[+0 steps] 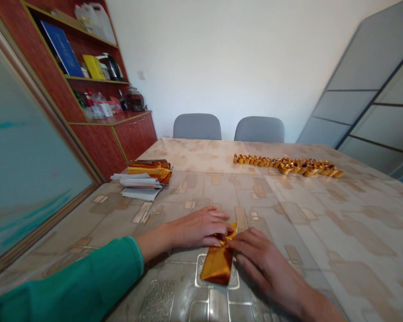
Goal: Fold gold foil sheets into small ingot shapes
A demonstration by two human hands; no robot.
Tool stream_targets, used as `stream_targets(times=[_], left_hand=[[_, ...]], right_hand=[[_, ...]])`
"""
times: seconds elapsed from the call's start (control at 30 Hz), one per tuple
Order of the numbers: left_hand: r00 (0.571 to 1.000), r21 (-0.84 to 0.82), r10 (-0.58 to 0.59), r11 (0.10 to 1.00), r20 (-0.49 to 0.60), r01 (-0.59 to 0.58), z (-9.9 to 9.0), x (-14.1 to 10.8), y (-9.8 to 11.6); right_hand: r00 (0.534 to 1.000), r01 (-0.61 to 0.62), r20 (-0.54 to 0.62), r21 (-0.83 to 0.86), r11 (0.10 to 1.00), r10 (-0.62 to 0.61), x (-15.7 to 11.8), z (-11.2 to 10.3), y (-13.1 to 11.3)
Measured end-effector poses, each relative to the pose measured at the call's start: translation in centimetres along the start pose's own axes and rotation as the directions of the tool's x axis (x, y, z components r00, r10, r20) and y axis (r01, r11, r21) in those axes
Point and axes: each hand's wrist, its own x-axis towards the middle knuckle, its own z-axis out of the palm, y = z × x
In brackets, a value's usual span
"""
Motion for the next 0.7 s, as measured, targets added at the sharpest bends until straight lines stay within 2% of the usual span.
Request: stream_targets(times=[0.17,0.33,0.53,0.7], left_hand=[[0.998,0.15,-0.001,0.989,-0.069,0.011,0.2,-0.7,0.9],[0.976,0.251,-0.033,0.964,-0.213,0.088,1.7,-1.7,2.2],[0.961,0.232,-0.066,0.964,-0.268,0.131,2.8,-2.6,2.2],[0.967,0.243,-0.064,0.962,-0.248,0.126,2.5,-2.9,1.7]], right_hand=[[1.0,0.011,-0.023,0.063,0.998,-0.009,0.9,-0.1,2.4],[0.999,-0.032,0.002,0.045,0.998,0.032,1.1,0.5,2.3],[0.996,-0.093,-0.016,-0.206,0.974,0.092,1.9,0.6,3.1],[0.994,-0.108,-0.07,-0.339,0.935,0.089,1.3,0.5,4.5]])
